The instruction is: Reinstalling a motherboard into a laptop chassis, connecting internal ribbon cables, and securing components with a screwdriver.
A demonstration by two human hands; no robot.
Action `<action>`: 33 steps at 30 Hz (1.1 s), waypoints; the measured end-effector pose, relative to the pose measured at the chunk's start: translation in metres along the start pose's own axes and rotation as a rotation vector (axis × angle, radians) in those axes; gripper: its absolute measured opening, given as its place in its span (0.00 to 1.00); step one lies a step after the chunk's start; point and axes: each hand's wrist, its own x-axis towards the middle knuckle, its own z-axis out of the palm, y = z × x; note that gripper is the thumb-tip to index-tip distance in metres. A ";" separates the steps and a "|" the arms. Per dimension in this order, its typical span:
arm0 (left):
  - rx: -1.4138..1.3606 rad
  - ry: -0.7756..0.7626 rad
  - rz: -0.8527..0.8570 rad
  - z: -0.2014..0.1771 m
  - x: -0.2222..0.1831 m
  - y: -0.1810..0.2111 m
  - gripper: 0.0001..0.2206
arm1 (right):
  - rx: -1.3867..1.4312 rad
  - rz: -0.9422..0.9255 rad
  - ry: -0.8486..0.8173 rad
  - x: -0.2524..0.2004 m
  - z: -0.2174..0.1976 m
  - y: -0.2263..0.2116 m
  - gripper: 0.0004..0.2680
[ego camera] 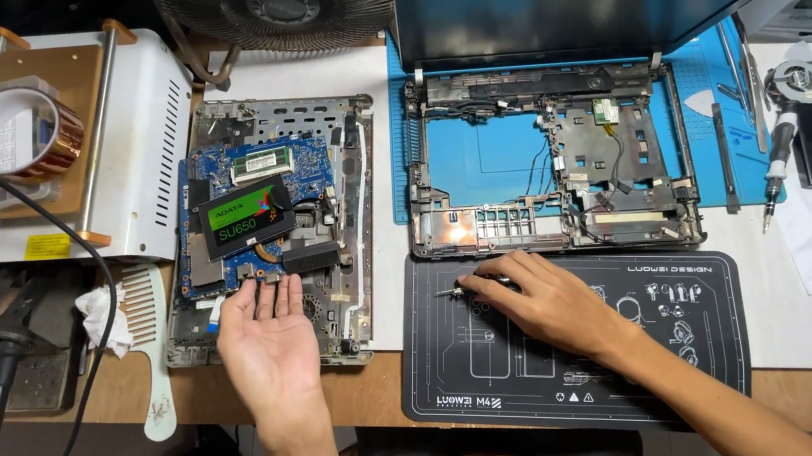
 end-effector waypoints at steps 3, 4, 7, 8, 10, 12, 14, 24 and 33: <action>-0.023 -0.011 0.022 0.001 -0.008 0.000 0.31 | -0.021 0.002 0.026 0.000 0.004 0.002 0.14; -0.026 -0.009 0.023 0.004 -0.015 0.000 0.31 | -0.021 -0.002 0.025 0.004 0.001 0.000 0.14; -0.008 0.004 0.025 0.003 -0.026 -0.002 0.26 | -0.046 -0.022 0.091 0.014 -0.007 -0.005 0.13; -0.002 -0.057 0.045 -0.004 -0.024 -0.005 0.29 | -0.047 -0.035 0.095 0.017 -0.010 -0.006 0.13; 0.000 -0.113 0.068 -0.020 -0.022 -0.010 0.32 | -0.045 -0.055 0.096 0.027 -0.015 -0.008 0.13; 0.041 -0.252 0.141 -0.035 -0.021 -0.015 0.33 | -0.075 -0.056 0.112 0.041 -0.020 -0.010 0.12; 0.126 -0.165 0.177 -0.013 -0.046 -0.007 0.30 | -0.091 -0.074 0.120 0.061 -0.024 -0.012 0.12; 1.284 -0.703 1.004 0.008 0.003 0.030 0.19 | -0.058 -0.056 0.075 0.151 0.021 -0.036 0.16; 2.013 -0.859 0.927 0.026 0.080 0.067 0.31 | -0.173 -0.063 0.024 0.182 0.049 -0.050 0.14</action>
